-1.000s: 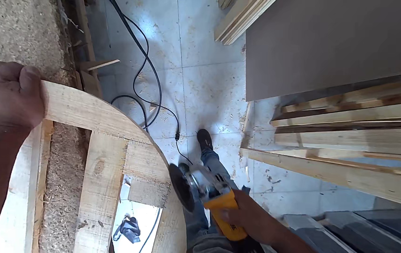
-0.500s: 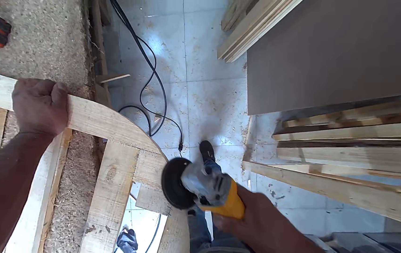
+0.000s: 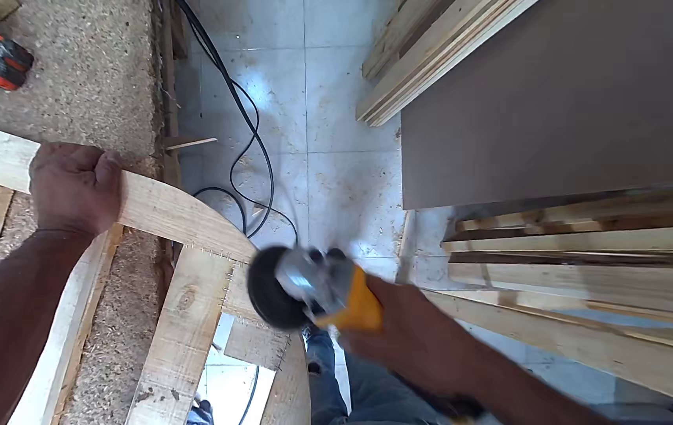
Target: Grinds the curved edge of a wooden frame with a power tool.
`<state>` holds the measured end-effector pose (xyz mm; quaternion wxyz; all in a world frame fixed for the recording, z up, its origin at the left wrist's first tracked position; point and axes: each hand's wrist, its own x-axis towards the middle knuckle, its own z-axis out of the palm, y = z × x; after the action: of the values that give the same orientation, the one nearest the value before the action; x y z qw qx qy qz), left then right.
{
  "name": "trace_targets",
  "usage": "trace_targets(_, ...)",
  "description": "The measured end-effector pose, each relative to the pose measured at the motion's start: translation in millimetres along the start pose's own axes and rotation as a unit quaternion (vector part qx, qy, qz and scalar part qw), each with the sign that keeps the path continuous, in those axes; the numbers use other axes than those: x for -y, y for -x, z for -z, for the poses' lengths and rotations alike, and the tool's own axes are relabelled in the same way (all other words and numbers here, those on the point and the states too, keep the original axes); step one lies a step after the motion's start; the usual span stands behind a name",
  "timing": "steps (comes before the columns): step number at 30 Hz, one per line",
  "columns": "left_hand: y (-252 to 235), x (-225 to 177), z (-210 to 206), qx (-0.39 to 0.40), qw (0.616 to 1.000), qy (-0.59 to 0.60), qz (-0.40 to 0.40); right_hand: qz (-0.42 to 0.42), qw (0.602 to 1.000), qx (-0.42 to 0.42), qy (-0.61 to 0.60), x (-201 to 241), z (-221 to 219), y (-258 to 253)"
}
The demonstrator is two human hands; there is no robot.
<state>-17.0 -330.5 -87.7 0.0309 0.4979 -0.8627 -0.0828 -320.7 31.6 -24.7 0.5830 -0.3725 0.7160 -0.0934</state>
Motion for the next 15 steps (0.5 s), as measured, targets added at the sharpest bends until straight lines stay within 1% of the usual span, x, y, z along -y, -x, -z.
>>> trace_targets(2, 1.0, -0.6, 0.0, 0.001, 1.000, 0.000, 0.002, -0.030, 0.999, 0.002, -0.023, -39.2, -24.1, 37.0)
trace_targets(4, 2.3, -0.4, -0.8, -0.002, 1.000, 0.000, 0.001, -0.064, 0.997, 0.012, -0.051, -65.3, -43.8, 65.4)
trace_targets(7, 2.2, -0.1, -2.4, -0.014, 1.000, -0.001, -0.008, -0.066, 0.993, -0.002, -0.100, -75.7, -57.4, 70.4)
trace_targets(9, 2.7, -0.2, -2.4, -0.015, 1.000, -0.002, -0.010, -0.057, 0.987, 0.015, -0.150, -66.7, -51.2, 48.7)
trace_targets(11, 2.6, -0.4, -2.0, -0.012, 1.000, -0.002, -0.011, -0.028, 0.971, 0.039, -0.232, -52.0, -37.2, 10.1)
trace_targets(13, 3.8, -2.2, -1.4, -0.010, 1.000, -0.002, -0.010, -0.014, 0.938, 0.101, -0.332, -39.0, -21.2, -31.2)
trace_targets(15, 3.9, -4.9, -0.3, -0.011, 1.000, 0.001, -0.008, -0.028, 0.895, 0.179, -0.408, -37.5, -13.1, -62.1)
